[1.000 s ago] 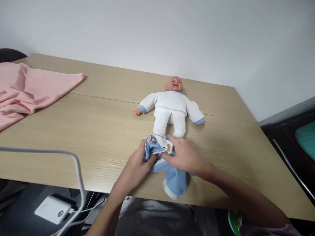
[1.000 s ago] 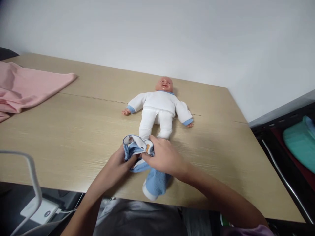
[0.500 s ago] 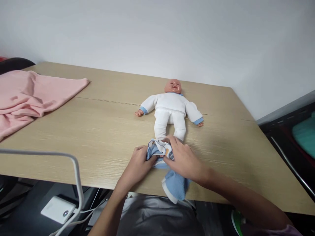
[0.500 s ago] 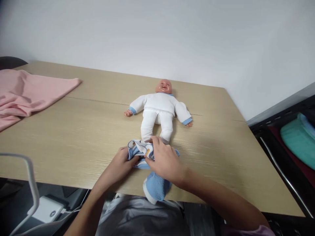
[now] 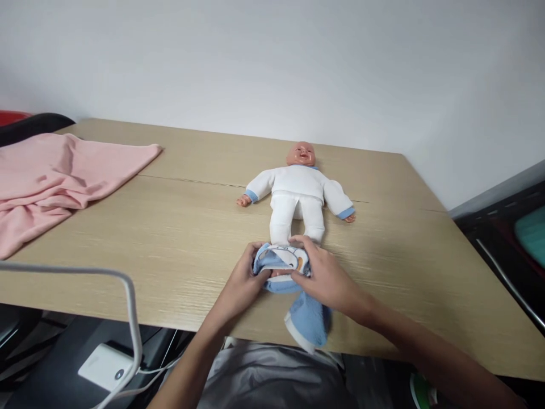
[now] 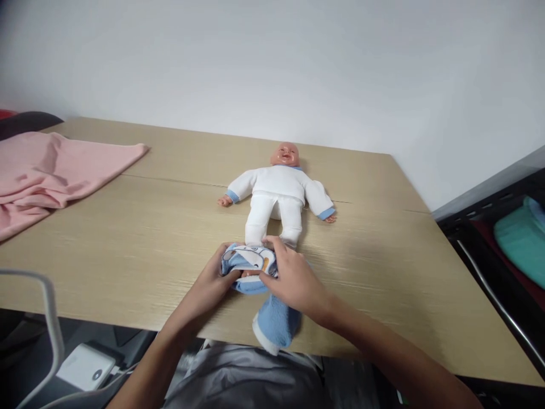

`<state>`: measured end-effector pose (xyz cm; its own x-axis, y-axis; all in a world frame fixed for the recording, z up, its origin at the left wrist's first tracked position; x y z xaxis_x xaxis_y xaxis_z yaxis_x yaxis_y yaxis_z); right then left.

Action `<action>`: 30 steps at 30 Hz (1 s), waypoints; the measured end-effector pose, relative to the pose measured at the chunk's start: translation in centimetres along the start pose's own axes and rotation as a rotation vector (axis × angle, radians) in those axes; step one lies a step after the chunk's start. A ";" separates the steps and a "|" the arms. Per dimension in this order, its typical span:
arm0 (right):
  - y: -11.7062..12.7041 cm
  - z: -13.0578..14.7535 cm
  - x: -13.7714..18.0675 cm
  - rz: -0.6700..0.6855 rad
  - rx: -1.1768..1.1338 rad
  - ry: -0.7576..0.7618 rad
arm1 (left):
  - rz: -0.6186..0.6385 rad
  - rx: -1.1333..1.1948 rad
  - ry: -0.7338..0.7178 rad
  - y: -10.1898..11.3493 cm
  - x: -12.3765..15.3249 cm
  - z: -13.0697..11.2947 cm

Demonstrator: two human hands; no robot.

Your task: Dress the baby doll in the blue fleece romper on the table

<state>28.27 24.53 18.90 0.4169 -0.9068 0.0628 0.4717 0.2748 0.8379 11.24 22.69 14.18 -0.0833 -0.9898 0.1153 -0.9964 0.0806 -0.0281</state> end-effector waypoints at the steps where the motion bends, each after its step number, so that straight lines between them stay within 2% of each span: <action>1: 0.1 -0.1 0.0 -0.007 -0.017 0.003 | 0.005 0.020 0.003 0.0 -0.1 -0.1; 6: 0.2 -0.1 0.3 -0.002 0.023 0.053 | 0.047 0.071 -0.026 0.1 -0.8 -0.3; 10: 0.5 0.0 0.1 -0.029 0.024 0.107 | 0.099 0.015 -0.049 0.1 -1.4 -0.4; 20: 2.2 0.6 -0.9 -0.138 -0.073 0.280 | 0.138 -0.136 -0.151 0.2 -0.7 -3.4; 24: 2.2 0.1 -0.9 -0.150 -0.127 0.299 | 0.140 -0.209 -0.148 0.3 -0.7 -3.6; 30: 1.5 -0.5 -0.8 -0.105 -0.181 0.248 | 0.159 -0.118 -0.147 0.4 -1.2 -2.5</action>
<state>29.03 25.81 19.83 0.5249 -0.8337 -0.1716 0.6433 0.2565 0.7214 10.88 24.17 16.53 -0.2442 -0.9693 -0.0276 -0.9669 0.2413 0.0829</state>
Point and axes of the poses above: each hand's wrist, its own x-axis away from the middle knuckle, its own y-axis out of the back of the hand, z = x × y, the point moved 10 cm from there along -x, towards the middle knuckle, and after that the axes turned 12 degrees about x, right-handed, at the moved point
